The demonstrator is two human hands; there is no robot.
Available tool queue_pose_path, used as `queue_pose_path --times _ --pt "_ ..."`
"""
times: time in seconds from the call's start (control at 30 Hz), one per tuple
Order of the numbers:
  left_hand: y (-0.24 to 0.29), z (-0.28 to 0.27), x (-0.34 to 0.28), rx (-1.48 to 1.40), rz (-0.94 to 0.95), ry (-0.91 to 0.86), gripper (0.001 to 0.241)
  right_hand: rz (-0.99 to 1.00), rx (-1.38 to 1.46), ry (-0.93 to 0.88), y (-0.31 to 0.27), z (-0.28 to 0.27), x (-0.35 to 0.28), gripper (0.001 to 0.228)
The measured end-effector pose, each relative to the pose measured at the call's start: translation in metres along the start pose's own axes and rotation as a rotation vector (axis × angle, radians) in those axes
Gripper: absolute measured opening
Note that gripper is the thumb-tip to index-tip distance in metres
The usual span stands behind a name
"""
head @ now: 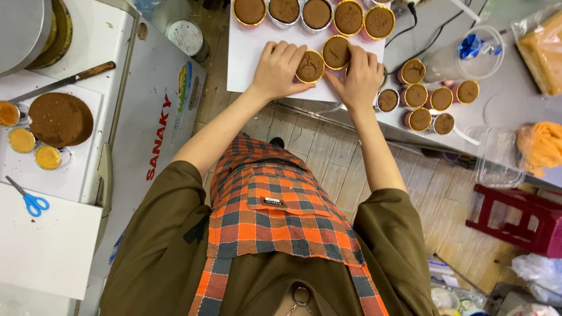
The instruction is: The person arranges small chocolate cupcakes in gold foil liners on a white tray. They pick up cupcakes from a nearby surface and place them into empty slots on the tray, adjusting positions to fit them neatly. The person also uses a white plastic tool to assist in positioning the cupcakes.
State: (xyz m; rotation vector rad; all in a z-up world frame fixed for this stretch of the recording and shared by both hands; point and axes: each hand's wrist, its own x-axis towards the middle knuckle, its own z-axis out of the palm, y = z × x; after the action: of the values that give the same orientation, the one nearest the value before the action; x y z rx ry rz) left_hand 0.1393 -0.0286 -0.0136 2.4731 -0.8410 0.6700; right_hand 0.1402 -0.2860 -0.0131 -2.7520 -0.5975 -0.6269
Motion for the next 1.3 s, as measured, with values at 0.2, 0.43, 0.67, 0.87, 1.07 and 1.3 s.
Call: queue_pose_path --times 0.2,0.43,0.67,0.87,1.07,1.3 --pt "-0.008 -0.001 -0.011 -0.058 0.028 0.092 0.079 -0.009 0.045 0.042 0.002 0.002 -0.002 0.064" --pt "-0.007 -0.019 -0.023 -0.079 -0.007 0.121 0.08 0.021 0.086 -0.069 -0.017 -0.007 0.008 0.076" --pt "-0.033 -0.08 -0.051 -0.07 -0.12 0.24 0.081 -0.007 -0.031 -0.002 -0.028 0.005 -0.001 0.061" --pt "-0.13 -0.171 -0.123 0.006 -0.325 0.243 0.072 0.147 0.089 0.041 -0.052 -0.001 0.003 0.06" --pt "-0.271 -0.272 -0.232 0.331 -0.599 0.288 0.066 0.02 0.267 0.086 -0.156 0.013 0.074 0.064" --pt "-0.376 -0.311 -0.305 0.48 -0.719 0.251 0.076 -0.275 0.566 -0.107 -0.362 0.118 0.195 0.056"
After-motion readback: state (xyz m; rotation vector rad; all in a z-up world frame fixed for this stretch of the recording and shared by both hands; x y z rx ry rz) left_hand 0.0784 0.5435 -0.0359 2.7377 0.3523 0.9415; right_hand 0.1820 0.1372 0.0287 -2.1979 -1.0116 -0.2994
